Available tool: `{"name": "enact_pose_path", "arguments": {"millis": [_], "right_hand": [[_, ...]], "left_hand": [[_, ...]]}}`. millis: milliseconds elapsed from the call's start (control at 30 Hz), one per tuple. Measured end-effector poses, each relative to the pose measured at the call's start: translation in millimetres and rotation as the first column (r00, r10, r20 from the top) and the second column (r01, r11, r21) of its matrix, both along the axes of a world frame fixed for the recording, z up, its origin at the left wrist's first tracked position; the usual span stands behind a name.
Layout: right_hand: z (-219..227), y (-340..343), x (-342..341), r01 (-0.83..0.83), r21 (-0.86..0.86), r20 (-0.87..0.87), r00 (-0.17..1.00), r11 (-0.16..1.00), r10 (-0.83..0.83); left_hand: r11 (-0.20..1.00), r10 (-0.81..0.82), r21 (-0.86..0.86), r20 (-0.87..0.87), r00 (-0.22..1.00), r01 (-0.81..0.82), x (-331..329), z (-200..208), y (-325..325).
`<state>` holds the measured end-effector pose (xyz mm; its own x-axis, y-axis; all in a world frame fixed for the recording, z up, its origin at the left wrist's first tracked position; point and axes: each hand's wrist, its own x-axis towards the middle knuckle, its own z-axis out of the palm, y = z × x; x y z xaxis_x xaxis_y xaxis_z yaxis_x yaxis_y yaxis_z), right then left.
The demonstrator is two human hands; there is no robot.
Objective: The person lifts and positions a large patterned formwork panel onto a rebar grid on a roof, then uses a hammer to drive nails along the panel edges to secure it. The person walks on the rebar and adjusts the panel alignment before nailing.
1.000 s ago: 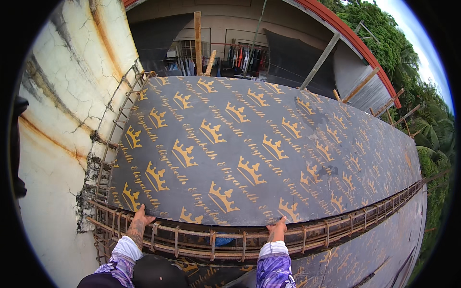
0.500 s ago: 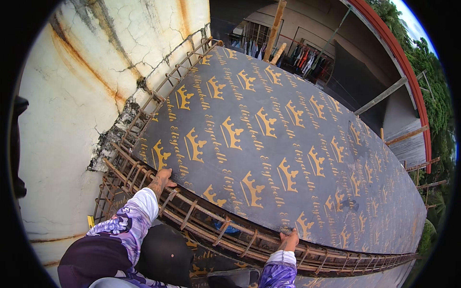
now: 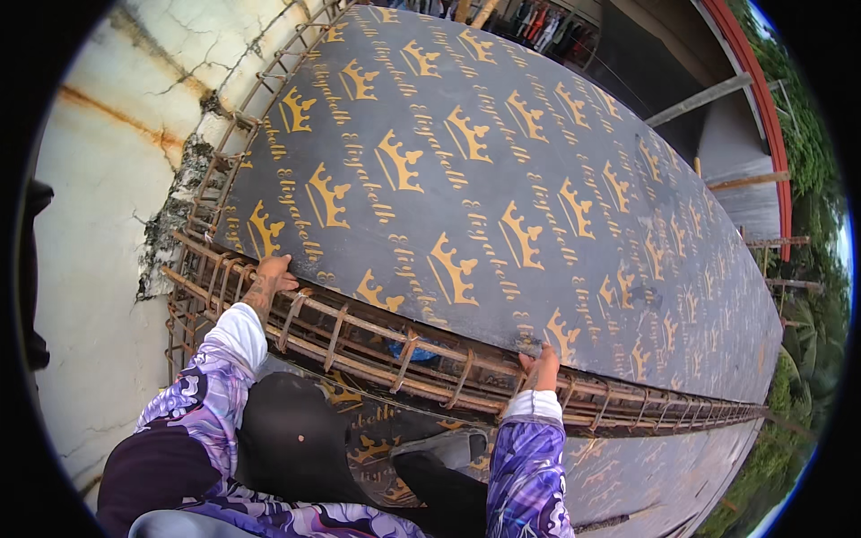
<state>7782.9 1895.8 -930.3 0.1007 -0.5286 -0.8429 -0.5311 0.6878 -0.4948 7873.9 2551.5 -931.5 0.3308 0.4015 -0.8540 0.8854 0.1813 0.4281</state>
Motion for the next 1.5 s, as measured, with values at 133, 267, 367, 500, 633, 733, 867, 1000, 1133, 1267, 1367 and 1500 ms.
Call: {"name": "enact_pose_path", "arguments": {"millis": [133, 267, 367, 500, 633, 733, 867, 1000, 1133, 1267, 1367, 1500], "right_hand": [[7.5, 15.1, 29.6, -0.103, -0.070, -0.184, 0.979, 0.992, 0.089], [-16.9, 6.0, 4.2, 0.166, -0.251, -0.271, 0.934, 0.954, -0.234], [3.1, 32.8, 6.1, 0.062, -0.200, -0.289, 0.950, 0.978, -0.119], [68.2, 39.7, -6.5, -0.506, -0.579, -0.550, 0.821, 0.640, 0.152], [60.5, -32.8, -8.3, -0.582, -0.791, -0.561, 0.813, 0.190, 0.158], [41.6, -59.4, 11.9, -0.668, -0.601, -0.571, 0.743, 0.439, 0.350], [23.0, -52.0, -5.7, -0.660, -0.647, -0.579, 0.751, 0.382, 0.317], [25.3, -51.8, 0.4, -0.676, -0.633, -0.603, 0.737, 0.377, 0.307], [21.5, -31.0, -4.2, -0.710, -0.597, -0.637, 0.703, 0.375, 0.316], [16.0, -37.1, -8.7, -0.688, -0.634, -0.649, 0.722, 0.354, 0.239], [37.7, -22.8, 4.5, -0.746, -0.594, -0.697, 0.664, 0.301, 0.269], [51.2, 31.0, 57.6, -0.622, -0.783, -0.556, 0.686, -0.017, 0.469]], "left_hand": [[0.993, -0.089, -0.069, 0.091, 0.992, 0.095, -18.3, -10.1, 43.7], [0.992, -0.047, -0.120, 0.015, 0.999, 0.049, -15.2, -28.0, 21.3], [0.994, 0.004, -0.109, 0.014, 1.000, -0.002, -15.4, -21.4, 45.4], [0.994, 0.003, -0.110, 0.059, 0.998, 0.004, -24.6, -8.9, 40.7], [0.993, -0.077, -0.092, 0.031, 0.997, 0.080, -26.5, -12.4, 36.0], [0.995, -0.054, -0.087, -0.016, 0.998, 0.052, -9.7, -18.7, 58.3], [0.984, -0.177, -0.023, 0.051, 0.983, 0.179, -22.7, 28.4, 15.0], [0.988, -0.138, -0.060, 0.065, 0.988, 0.142, -26.5, 61.3, -11.5], [0.991, -0.133, -0.018, 0.098, 0.986, 0.136, -30.2, 71.7, -22.8], [0.985, -0.165, -0.040, 0.056, 0.985, 0.168, -22.7, 70.8, -30.2], [0.981, -0.188, -0.031, 0.037, 0.981, 0.190, -22.4, 75.3, -28.4], [0.985, -0.150, 0.081, -0.021, 0.989, 0.151, -17.0, 37.1, 6.3]]}}
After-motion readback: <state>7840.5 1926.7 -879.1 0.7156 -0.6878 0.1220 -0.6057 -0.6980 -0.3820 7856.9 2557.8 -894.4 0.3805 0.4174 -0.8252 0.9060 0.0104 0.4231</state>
